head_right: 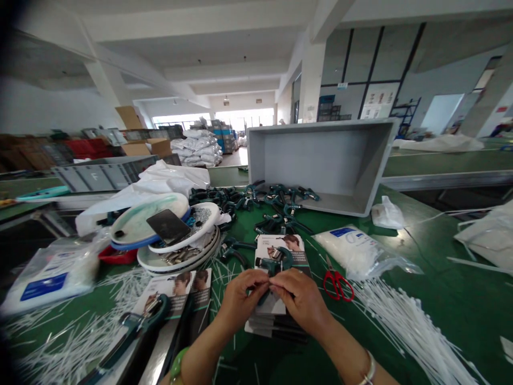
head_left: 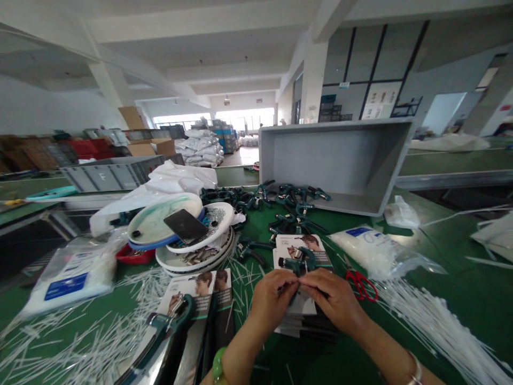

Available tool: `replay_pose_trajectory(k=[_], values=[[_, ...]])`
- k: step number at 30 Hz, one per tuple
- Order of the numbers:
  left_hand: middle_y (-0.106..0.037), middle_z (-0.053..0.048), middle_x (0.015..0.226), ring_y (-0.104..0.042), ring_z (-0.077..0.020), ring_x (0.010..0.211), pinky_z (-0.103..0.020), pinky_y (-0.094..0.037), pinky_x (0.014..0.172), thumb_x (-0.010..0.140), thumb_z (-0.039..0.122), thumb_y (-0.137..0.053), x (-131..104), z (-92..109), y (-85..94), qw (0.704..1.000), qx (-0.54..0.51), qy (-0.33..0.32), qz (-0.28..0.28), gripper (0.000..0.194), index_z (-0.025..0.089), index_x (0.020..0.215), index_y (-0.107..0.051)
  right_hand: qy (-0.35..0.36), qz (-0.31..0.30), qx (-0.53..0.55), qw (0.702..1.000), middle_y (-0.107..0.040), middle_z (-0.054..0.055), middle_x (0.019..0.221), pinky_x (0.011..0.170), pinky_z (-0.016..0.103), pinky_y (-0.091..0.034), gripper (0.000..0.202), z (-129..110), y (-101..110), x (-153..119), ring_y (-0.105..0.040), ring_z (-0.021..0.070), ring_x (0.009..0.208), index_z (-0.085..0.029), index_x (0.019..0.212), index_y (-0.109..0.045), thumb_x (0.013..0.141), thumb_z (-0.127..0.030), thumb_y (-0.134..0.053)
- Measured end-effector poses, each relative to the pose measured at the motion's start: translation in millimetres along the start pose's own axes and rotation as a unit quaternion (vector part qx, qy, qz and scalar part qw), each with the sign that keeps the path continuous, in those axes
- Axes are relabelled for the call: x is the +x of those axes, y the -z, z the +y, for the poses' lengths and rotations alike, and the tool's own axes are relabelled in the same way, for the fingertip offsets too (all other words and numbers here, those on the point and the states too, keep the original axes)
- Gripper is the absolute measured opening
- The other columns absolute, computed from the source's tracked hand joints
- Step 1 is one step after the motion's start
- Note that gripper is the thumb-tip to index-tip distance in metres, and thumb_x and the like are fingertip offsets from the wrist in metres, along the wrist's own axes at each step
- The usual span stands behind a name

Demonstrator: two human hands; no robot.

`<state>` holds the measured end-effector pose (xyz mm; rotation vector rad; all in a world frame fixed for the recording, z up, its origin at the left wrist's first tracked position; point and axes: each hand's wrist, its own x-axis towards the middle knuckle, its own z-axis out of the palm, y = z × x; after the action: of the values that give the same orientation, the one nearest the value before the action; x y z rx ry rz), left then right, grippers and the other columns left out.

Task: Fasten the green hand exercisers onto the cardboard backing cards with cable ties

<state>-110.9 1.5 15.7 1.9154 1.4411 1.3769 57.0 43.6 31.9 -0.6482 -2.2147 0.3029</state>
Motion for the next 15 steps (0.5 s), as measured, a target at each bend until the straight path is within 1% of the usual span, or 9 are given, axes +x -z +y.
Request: replay_pose_trajectory(k=[2, 4, 7, 9, 11, 13, 15], values=[[-0.066, -0.003, 0.093, -0.061, -0.0133, 0.086, -0.024, -0.048, 0.078, 0.079, 0.022, -0.057, 1.1, 2.0, 1.4, 1.0, 0.006, 0.014, -0.014, 0.011, 0.022, 0.084, -0.067, 0.036, 0.009, -0.027, 0.999, -0.065, 0.004, 0.079, 0.068, 0.027, -0.048, 0.015, 1.0, 0.2, -0.2, -0.059, 0.0148, 0.074, -0.019, 0.086, -0.061, 0.087, -0.021, -0.047], [-0.065, -0.002, 0.1, -0.06, -0.0149, 0.09, -0.026, -0.048, 0.079, 0.077, 0.024, -0.058, 2.0, 8.4, 4.6, 0.998, 0.052, 0.038, -0.026, 0.012, 0.024, 0.085, -0.068, 0.05, 0.029, -0.065, 0.996, -0.063, 0.003, 0.074, 0.066, 0.028, -0.047, 0.015, 1.1, -0.6, -0.5, -0.057, 0.0152, 0.07, -0.019, 0.081, -0.059, 0.087, -0.02, -0.045], [-0.063, 0.0, 0.106, -0.059, -0.0175, 0.094, -0.03, -0.047, 0.081, 0.075, 0.027, -0.058, 2.0, 22.0, 9.5, 0.987, 0.142, 0.064, -0.042, 0.014, 0.029, 0.085, -0.068, 0.037, 0.115, -0.086, 0.989, -0.06, 0.004, 0.073, 0.067, 0.029, -0.045, 0.013, 1.6, -3.7, -4.3, -0.055, 0.0161, 0.071, -0.019, 0.08, -0.056, 0.087, -0.018, -0.044], [-0.063, 0.002, 0.107, -0.059, -0.0179, 0.093, -0.03, -0.047, 0.081, 0.076, 0.029, -0.057, 0.5, 28.3, 10.6, 0.981, 0.175, 0.066, -0.05, 0.017, 0.032, 0.089, -0.067, -0.015, 0.173, -0.076, 0.982, -0.058, 0.004, 0.074, 0.066, 0.029, -0.044, 0.011, 2.6, -5.8, -8.0, -0.055, 0.0161, 0.071, -0.018, 0.08, -0.054, 0.086, -0.019, -0.045], [-0.063, 0.001, 0.107, -0.059, -0.0179, 0.092, -0.029, -0.047, 0.079, 0.076, 0.029, -0.056, -2.7, 29.2, 9.6, 0.978, 0.193, 0.061, -0.058, 0.026, 0.034, 0.1, -0.064, -0.088, 0.202, -0.062, 0.973, -0.057, 0.004, 0.074, 0.065, 0.028, -0.044, 0.01, 3.2, -6.4, -10.2, -0.054, 0.0161, 0.071, -0.018, 0.081, -0.053, 0.086, -0.022, -0.046], [-0.065, 0.0, 0.102, -0.059, -0.0177, 0.089, -0.028, -0.046, 0.077, 0.079, 0.027, -0.052, -6.8, 25.4, 7.7, 0.974, 0.208, 0.061, -0.06, 0.03, 0.033, 0.107, -0.061, -0.145, 0.196, -0.027, 0.969, -0.059, 0.005, 0.081, 0.065, 0.027, -0.044, 0.012, 2.8, -5.0, -10.2, -0.055, 0.016, 0.072, -0.018, 0.083, -0.053, 0.088, -0.025, -0.044], [-0.068, -0.001, 0.092, -0.06, -0.0176, 0.085, -0.028, -0.045, 0.074, 0.083, 0.025, -0.046, -10.6, 19.6, 6.0, 0.969, 0.227, 0.077, -0.052, 0.025, 0.029, 0.101, -0.063, -0.172, 0.15, 0.032, 0.973, -0.062, 0.006, 0.089, 0.065, 0.026, -0.044, 0.016, 1.4, -2.3, -9.0, -0.057, 0.0153, 0.073, -0.019, 0.088, -0.053, 0.089, -0.028, -0.04]])
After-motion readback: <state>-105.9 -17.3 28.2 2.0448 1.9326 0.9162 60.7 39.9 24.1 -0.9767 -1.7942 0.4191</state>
